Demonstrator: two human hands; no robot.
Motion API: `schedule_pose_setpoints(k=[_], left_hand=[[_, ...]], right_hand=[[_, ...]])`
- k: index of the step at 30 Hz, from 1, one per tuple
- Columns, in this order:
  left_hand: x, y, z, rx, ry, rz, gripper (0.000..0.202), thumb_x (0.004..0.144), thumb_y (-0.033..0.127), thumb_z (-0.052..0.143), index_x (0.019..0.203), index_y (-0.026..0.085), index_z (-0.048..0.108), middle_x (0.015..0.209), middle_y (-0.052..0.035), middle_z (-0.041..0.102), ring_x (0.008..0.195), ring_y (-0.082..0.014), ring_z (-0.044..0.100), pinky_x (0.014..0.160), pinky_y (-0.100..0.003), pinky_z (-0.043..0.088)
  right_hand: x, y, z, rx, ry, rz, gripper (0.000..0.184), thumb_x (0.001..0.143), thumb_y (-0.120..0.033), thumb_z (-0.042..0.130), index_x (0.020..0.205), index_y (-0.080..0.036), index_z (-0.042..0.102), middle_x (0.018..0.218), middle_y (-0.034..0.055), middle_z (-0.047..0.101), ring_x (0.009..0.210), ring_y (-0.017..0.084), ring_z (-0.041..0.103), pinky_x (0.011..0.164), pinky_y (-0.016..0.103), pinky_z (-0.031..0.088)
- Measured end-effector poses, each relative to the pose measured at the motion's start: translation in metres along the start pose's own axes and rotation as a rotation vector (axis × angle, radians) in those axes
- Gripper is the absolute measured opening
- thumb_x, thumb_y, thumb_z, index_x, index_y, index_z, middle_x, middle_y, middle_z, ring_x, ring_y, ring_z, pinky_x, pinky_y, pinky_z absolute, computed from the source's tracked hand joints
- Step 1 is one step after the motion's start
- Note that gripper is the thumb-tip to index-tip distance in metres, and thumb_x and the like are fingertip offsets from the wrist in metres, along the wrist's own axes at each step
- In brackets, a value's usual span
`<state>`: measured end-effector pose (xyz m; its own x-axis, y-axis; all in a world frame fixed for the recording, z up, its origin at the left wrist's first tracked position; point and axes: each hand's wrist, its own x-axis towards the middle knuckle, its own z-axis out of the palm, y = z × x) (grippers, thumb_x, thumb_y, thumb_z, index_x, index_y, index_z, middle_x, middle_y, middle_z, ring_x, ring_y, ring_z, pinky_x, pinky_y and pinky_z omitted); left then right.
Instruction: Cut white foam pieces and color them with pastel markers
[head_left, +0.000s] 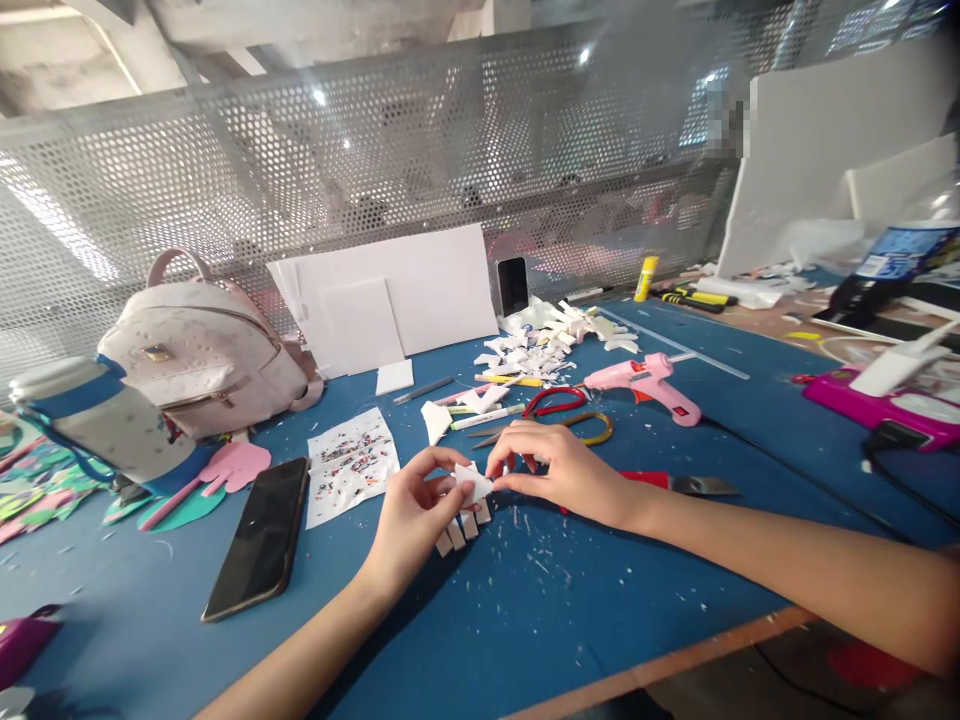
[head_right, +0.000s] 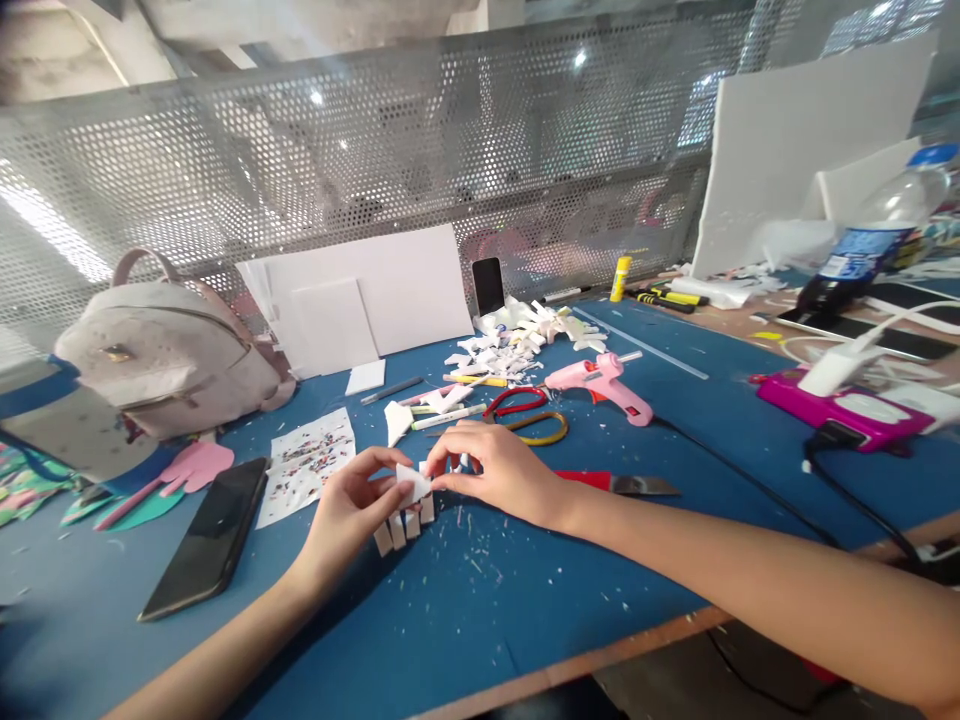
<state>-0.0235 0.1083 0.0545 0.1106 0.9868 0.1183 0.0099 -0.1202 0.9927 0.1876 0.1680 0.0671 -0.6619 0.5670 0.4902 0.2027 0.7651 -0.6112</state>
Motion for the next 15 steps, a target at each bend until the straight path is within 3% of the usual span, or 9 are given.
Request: schedule_pose_setpoints(k=[5, 9, 13, 15], left_hand=[[0.001, 0.0, 0.0, 0.065, -0.013, 0.008, 0.033, 0.082, 0.043, 0.072, 0.097, 0.017, 0.057, 0.09, -0.0002, 0.057, 0.071, -0.0107, 0.064, 0.071, -0.026, 0.057], [-0.003, 0.003, 0.0, 0.224, -0.064, 0.062, 0.023, 0.087, 0.038, 0.067, 0.098, 0.018, 0.06, 0.081, 0.0, 0.061, 0.069, -0.0111, 0.061, 0.065, -0.022, 0.051], [-0.014, 0.009, 0.005, 0.459, -0.175, 0.136, 0.014, 0.088, 0.027, 0.067, 0.101, 0.022, 0.067, 0.081, 0.0016, 0.063, 0.073, -0.0117, 0.059, 0.073, -0.023, 0.048], [-0.018, 0.01, 0.009, 0.553, -0.254, 0.175, 0.018, 0.089, 0.024, 0.068, 0.107, 0.024, 0.067, 0.081, 0.0024, 0.064, 0.073, -0.0119, 0.06, 0.074, -0.023, 0.047]], right_hand=[[0.003, -0.004, -0.002, 0.009, -0.016, 0.032, 0.009, 0.091, -0.029, 0.07, 0.092, -0.02, 0.068, 0.088, 0.0007, 0.068, 0.076, 0.014, 0.058, 0.066, 0.027, 0.044], [0.004, -0.022, -0.024, -0.041, -0.075, 0.089, 0.015, 0.094, -0.034, 0.065, 0.103, -0.022, 0.067, 0.094, 0.0009, 0.07, 0.075, 0.014, 0.059, 0.066, 0.027, 0.044], [-0.018, -0.032, -0.056, -0.3, -0.192, 0.221, 0.019, 0.095, -0.039, 0.06, 0.108, -0.026, 0.065, 0.109, 0.0017, 0.07, 0.092, 0.021, 0.066, 0.076, 0.032, 0.049], [-0.039, -0.026, -0.068, -0.47, -0.223, 0.288, 0.03, 0.091, -0.045, 0.064, 0.114, -0.026, 0.062, 0.117, 0.0051, 0.067, 0.104, 0.027, 0.065, 0.081, 0.037, 0.05]])
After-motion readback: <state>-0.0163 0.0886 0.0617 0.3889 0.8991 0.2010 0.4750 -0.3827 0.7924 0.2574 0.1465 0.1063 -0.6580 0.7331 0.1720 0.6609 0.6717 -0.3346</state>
